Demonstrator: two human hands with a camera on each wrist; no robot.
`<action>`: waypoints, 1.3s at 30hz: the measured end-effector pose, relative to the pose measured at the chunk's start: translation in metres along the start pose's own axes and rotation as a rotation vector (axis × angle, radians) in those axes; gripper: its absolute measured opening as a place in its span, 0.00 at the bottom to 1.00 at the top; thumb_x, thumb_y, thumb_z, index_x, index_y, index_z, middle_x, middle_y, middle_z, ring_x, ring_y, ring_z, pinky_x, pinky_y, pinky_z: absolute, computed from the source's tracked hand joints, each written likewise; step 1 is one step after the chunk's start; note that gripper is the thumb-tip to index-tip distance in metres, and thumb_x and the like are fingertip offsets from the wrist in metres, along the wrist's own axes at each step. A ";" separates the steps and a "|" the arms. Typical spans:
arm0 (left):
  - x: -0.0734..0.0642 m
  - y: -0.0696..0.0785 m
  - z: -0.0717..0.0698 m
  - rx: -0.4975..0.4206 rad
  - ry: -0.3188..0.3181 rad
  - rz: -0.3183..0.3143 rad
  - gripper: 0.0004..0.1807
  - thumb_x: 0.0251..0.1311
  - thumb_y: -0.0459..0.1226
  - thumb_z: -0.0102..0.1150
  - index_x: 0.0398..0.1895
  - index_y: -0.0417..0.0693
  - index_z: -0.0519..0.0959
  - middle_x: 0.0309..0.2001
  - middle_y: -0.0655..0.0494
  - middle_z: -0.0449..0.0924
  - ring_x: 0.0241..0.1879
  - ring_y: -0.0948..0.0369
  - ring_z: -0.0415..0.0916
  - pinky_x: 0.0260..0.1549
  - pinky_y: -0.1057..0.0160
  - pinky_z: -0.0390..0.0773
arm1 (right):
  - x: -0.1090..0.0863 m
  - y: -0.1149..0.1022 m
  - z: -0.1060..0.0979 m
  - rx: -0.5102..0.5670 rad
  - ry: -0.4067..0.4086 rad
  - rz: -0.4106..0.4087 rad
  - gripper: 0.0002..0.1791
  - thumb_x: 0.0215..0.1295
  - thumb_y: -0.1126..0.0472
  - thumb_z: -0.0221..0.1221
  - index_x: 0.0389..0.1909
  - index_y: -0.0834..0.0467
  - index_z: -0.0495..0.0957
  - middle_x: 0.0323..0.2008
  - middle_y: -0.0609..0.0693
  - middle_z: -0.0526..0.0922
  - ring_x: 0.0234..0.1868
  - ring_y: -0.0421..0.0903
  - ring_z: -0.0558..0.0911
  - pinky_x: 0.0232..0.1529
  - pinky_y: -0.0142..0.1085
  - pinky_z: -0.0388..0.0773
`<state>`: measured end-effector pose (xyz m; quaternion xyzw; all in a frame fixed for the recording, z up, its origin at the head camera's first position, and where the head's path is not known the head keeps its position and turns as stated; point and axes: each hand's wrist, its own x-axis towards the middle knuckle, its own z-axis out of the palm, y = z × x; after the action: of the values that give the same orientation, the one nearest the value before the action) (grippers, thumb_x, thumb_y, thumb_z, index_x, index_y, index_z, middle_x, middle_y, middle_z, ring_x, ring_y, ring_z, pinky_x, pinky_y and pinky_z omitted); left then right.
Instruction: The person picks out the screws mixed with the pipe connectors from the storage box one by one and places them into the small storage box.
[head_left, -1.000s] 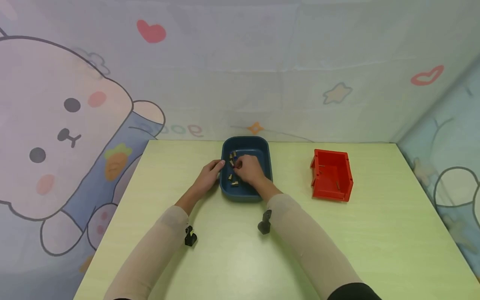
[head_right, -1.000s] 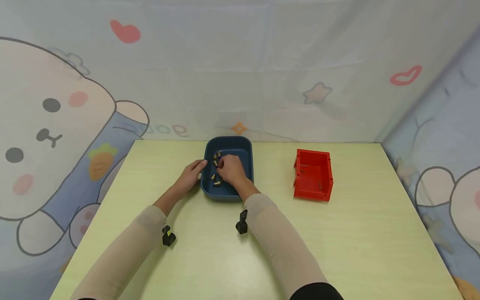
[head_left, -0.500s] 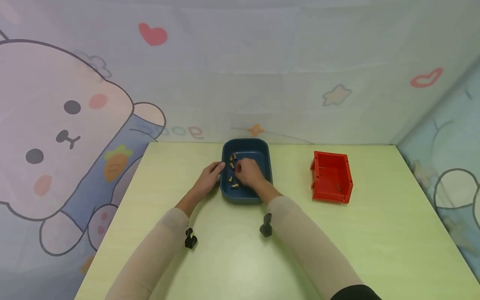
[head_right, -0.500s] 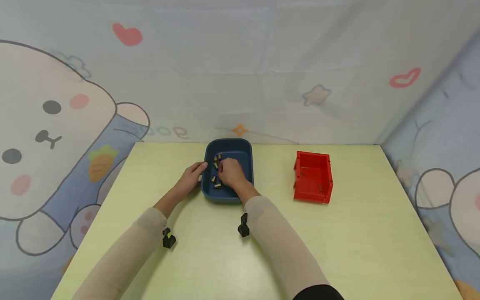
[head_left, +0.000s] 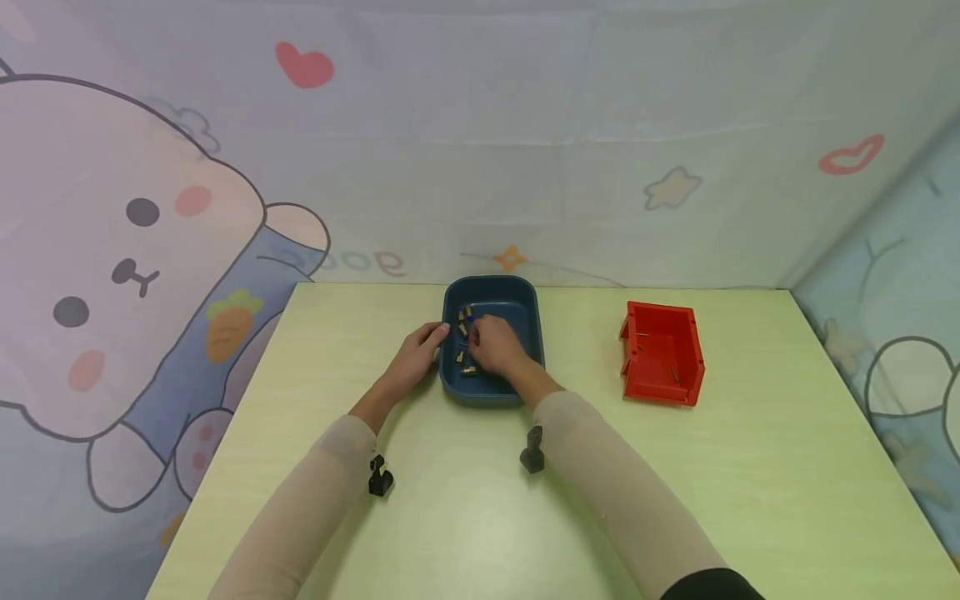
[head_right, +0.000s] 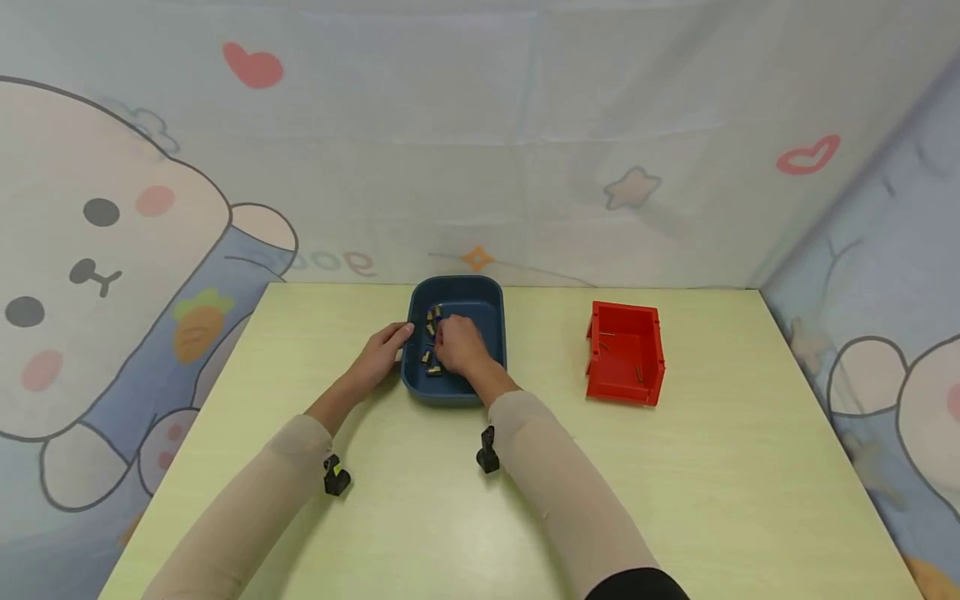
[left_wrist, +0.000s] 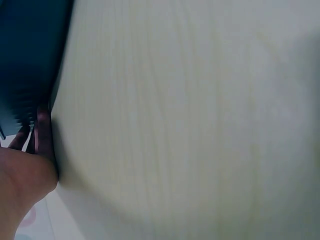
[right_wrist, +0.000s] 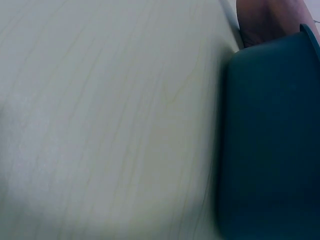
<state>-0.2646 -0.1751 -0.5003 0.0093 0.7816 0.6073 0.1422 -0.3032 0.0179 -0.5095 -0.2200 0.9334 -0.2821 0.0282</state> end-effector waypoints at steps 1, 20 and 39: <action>0.000 0.000 0.000 0.004 0.006 0.005 0.33 0.85 0.51 0.43 0.79 0.35 0.64 0.77 0.36 0.65 0.78 0.43 0.61 0.73 0.44 0.69 | 0.000 0.000 0.000 -0.003 0.002 -0.006 0.05 0.69 0.67 0.64 0.32 0.61 0.82 0.34 0.53 0.79 0.38 0.50 0.78 0.42 0.42 0.78; 0.006 -0.012 0.003 0.077 0.070 0.058 0.34 0.82 0.56 0.46 0.76 0.41 0.69 0.74 0.41 0.71 0.75 0.45 0.66 0.74 0.44 0.66 | 0.002 -0.005 -0.003 -0.148 -0.045 -0.060 0.07 0.73 0.67 0.60 0.34 0.63 0.83 0.39 0.57 0.82 0.43 0.55 0.82 0.48 0.47 0.81; 0.006 -0.014 0.003 0.058 0.070 0.051 0.36 0.81 0.59 0.47 0.76 0.41 0.69 0.74 0.40 0.71 0.74 0.45 0.67 0.72 0.43 0.70 | 0.003 0.001 -0.021 -0.150 -0.132 -0.229 0.03 0.72 0.68 0.60 0.37 0.63 0.81 0.37 0.55 0.82 0.41 0.52 0.82 0.46 0.45 0.82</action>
<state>-0.2675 -0.1750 -0.5152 0.0119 0.8029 0.5878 0.0989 -0.3099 0.0282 -0.4917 -0.3445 0.9167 -0.1981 0.0406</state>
